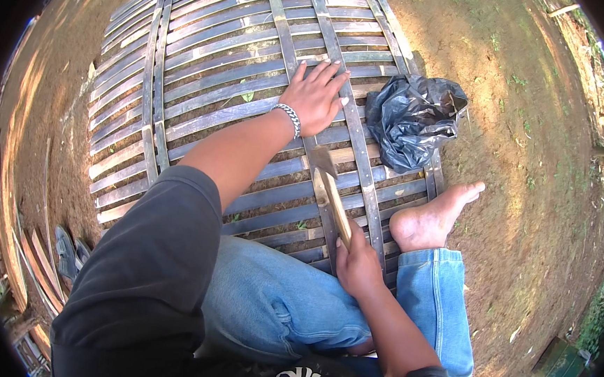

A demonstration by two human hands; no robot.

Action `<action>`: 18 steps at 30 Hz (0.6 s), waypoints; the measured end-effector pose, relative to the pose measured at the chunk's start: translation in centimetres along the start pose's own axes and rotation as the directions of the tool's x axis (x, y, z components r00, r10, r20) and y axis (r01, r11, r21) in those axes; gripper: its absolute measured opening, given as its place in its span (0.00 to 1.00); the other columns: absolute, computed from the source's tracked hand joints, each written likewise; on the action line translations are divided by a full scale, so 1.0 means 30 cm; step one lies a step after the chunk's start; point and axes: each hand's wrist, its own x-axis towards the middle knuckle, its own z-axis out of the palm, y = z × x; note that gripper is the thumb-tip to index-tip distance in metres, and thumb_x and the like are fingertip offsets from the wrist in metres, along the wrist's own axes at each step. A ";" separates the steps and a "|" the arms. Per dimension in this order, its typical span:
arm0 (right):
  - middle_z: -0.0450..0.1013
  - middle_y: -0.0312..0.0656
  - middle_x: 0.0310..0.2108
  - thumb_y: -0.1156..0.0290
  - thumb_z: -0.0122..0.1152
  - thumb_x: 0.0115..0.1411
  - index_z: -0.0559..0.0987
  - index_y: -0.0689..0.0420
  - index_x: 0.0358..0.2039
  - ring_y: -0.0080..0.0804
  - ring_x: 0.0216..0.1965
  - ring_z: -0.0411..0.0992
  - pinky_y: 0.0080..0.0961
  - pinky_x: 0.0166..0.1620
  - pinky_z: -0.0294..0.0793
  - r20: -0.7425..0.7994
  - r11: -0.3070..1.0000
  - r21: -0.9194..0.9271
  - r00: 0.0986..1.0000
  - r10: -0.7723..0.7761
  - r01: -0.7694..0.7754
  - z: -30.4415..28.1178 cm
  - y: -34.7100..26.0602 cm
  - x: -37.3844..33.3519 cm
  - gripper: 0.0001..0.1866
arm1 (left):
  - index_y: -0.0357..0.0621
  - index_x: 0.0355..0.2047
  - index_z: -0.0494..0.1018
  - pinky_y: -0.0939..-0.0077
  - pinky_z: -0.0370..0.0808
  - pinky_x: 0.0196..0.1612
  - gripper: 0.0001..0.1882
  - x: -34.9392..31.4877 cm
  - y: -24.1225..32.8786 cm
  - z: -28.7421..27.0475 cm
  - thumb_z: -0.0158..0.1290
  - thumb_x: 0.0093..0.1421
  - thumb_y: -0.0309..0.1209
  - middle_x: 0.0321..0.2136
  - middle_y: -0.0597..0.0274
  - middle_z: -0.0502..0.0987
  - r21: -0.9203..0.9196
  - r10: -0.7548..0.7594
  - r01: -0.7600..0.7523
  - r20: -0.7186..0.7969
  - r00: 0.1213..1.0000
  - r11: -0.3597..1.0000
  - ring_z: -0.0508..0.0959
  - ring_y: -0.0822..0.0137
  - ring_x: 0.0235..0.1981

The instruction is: The person hammers nails into a curved wooden slat structure using a hammer. They retrieve nails from a black plastic bag and secure the slats in place, moving along the structure as they work.

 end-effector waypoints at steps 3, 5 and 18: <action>0.78 0.63 0.40 0.71 0.58 0.67 0.67 0.61 0.63 0.65 0.41 0.78 0.48 0.45 0.78 -0.053 0.988 0.147 0.997 0.049 -0.040 -0.023 -0.049 0.002 0.25 | 0.50 0.73 0.55 0.42 0.46 0.74 0.32 -0.011 -0.033 0.002 0.39 0.73 0.46 0.73 0.53 0.55 0.019 -0.015 0.015 -0.019 1.000 1.000 0.54 0.54 0.74; 0.78 0.60 0.37 0.71 0.59 0.67 0.69 0.63 0.60 0.61 0.38 0.79 0.43 0.44 0.78 -0.196 0.935 0.348 0.981 0.004 0.065 -0.008 0.007 -0.017 0.23 | 0.50 0.73 0.55 0.42 0.45 0.75 0.32 -0.009 -0.025 0.004 0.39 0.73 0.46 0.73 0.53 0.55 0.006 -0.008 0.008 -0.020 1.000 1.000 0.54 0.55 0.74; 0.73 0.53 0.28 0.74 0.55 0.67 0.69 0.62 0.57 0.60 0.23 0.68 0.41 0.32 0.75 -0.422 0.891 0.319 0.890 -0.171 0.322 0.029 0.018 -0.025 0.18 | 0.50 0.74 0.53 0.43 0.44 0.75 0.32 -0.006 -0.001 -0.015 0.38 0.73 0.45 0.74 0.54 0.55 -0.005 -0.018 0.018 0.007 1.000 1.000 0.52 0.55 0.75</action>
